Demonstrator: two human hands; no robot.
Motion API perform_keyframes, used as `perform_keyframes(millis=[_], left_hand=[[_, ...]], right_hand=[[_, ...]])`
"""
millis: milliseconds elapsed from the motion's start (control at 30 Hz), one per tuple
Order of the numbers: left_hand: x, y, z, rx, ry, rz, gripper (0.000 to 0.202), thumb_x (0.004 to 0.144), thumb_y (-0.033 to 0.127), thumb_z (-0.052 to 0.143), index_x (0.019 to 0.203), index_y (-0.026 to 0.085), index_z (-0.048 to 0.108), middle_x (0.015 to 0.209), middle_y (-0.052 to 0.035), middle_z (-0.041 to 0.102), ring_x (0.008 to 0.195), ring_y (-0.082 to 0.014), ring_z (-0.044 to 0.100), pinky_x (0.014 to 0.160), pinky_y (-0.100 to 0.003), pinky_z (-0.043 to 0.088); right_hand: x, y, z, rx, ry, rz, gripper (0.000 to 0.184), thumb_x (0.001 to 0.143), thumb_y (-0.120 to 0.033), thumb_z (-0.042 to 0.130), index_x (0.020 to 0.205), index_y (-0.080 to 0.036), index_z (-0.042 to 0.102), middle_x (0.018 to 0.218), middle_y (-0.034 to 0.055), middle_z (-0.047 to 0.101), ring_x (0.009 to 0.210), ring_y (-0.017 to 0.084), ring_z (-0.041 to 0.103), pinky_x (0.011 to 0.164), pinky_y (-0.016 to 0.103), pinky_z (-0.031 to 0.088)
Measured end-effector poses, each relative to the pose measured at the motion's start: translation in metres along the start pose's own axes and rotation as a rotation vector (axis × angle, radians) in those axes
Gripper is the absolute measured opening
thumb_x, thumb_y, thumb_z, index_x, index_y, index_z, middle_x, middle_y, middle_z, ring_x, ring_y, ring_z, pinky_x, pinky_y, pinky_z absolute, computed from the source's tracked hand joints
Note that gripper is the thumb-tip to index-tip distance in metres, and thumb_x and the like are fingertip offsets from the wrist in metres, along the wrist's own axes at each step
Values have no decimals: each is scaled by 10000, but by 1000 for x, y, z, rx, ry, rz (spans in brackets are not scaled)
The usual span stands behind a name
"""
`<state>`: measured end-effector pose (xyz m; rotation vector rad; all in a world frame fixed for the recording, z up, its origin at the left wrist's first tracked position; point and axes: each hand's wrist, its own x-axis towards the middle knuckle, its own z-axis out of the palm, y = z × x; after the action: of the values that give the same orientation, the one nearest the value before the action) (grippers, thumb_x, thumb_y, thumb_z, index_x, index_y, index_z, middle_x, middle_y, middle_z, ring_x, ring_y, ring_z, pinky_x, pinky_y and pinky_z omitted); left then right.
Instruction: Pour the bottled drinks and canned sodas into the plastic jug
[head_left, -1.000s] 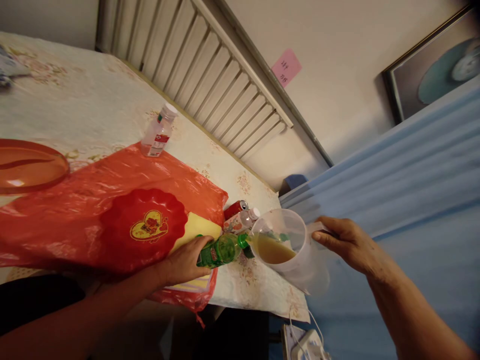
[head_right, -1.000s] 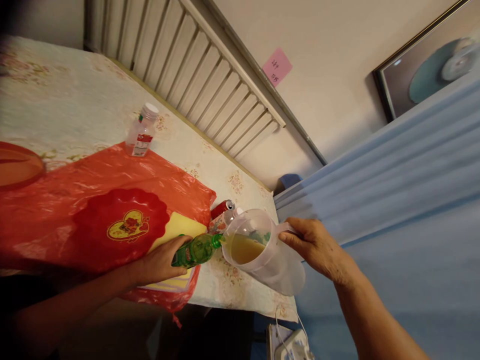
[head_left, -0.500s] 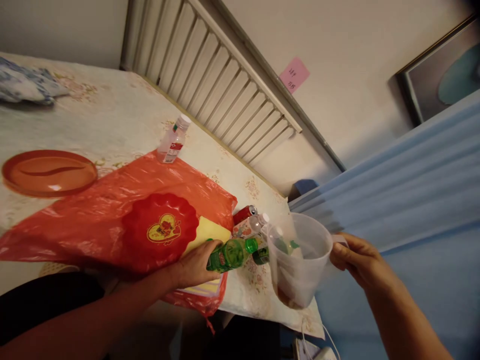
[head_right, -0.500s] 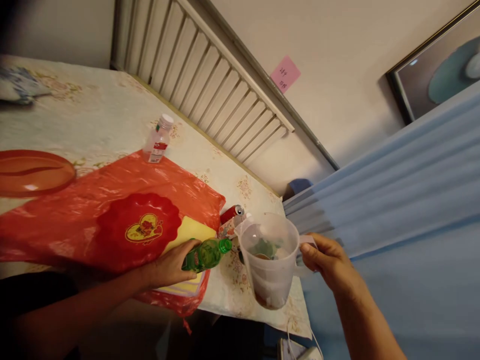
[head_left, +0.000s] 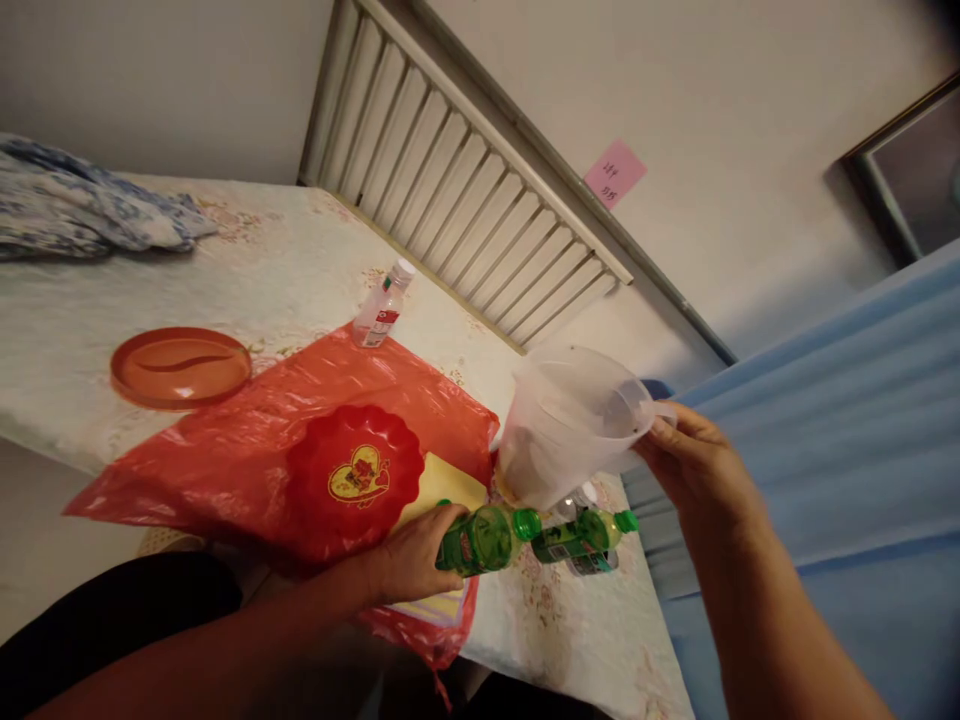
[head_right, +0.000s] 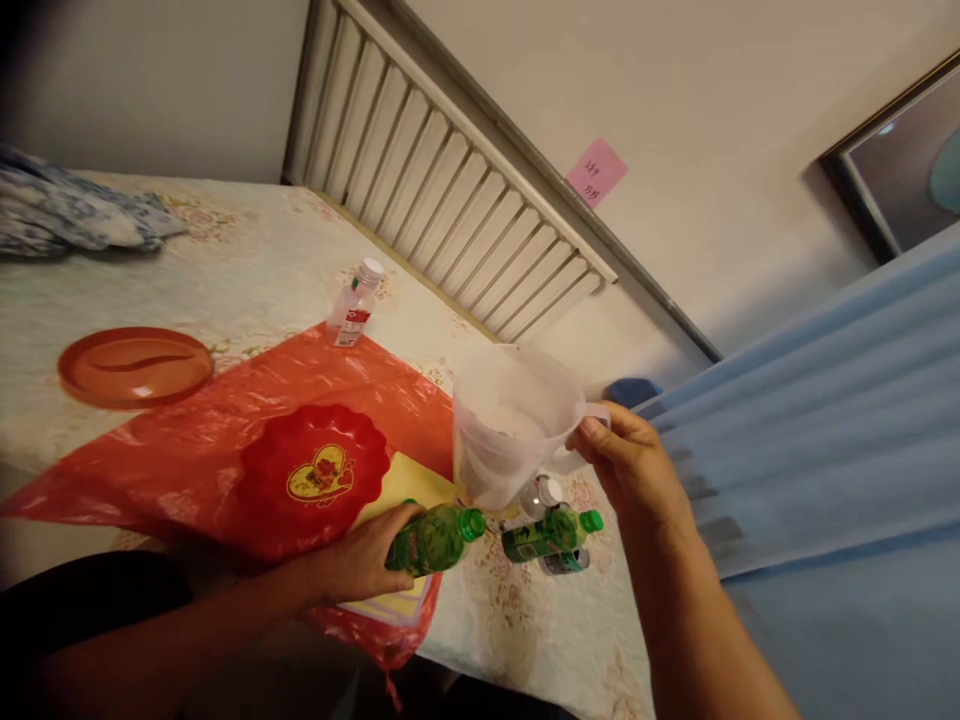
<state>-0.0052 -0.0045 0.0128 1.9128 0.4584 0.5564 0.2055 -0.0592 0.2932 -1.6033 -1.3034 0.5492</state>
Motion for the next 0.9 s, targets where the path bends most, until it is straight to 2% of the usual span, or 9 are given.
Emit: perform_keyframes(millis=[233, 433, 533, 700, 800, 900], left_hand=[[-2, 6, -4, -33, -36, -25, 698, 620, 235, 715, 1262, 241, 441, 1251, -83, 580, 1165, -277, 554, 1009, -405, 440], [-4, 7, -6, -42, -49, -22, 717, 607, 230, 725, 1269, 236, 449, 1259, -91, 576, 1175, -293, 552, 1014, -415, 441], [-4, 3, -3, -44, -37, -34, 748, 605, 252, 741, 1290, 233, 442, 1274, -92, 573, 1174, -299, 552, 1012, -419, 441], [-4, -3, 1, -37, -34, -27, 757, 614, 303, 760, 1298, 256, 438, 1280, -85, 571, 1160, -301, 556, 997, -423, 443], [-3, -3, 1, -35, -40, -36, 758, 610, 302, 765, 1292, 250, 440, 1258, -87, 575, 1148, -300, 559, 985, -420, 447], [-3, -1, -1, -34, -37, -33, 720, 611, 286, 761, 1262, 244, 457, 1220, -79, 588, 1120, -290, 569, 961, -404, 458]], right_hand=[[34, 33, 66, 305, -125, -47, 248, 676, -403, 760, 617, -212, 613, 572, -25, 516, 574, 137, 485, 611, 300, 410], [46, 70, 115, 585, -225, 50, 381, 778, -539, 661, 597, -219, 558, 531, -37, 442, 540, 127, 433, 586, 283, 394], [50, 91, 136, 651, -305, 100, 421, 756, -571, 684, 578, -207, 567, 513, -36, 448, 528, 120, 426, 585, 275, 385], [56, 114, 161, 670, -336, 185, 343, 741, -468, 703, 580, -207, 549, 485, -44, 438, 501, 122, 408, 566, 276, 378], [57, 117, 170, 705, -332, 209, 297, 751, -426, 677, 592, -212, 546, 478, -53, 410, 482, 116, 382, 545, 268, 366], [56, 120, 179, 708, -388, 202, 300, 766, -415, 652, 575, -213, 541, 494, -47, 418, 497, 117, 394, 557, 270, 375]])
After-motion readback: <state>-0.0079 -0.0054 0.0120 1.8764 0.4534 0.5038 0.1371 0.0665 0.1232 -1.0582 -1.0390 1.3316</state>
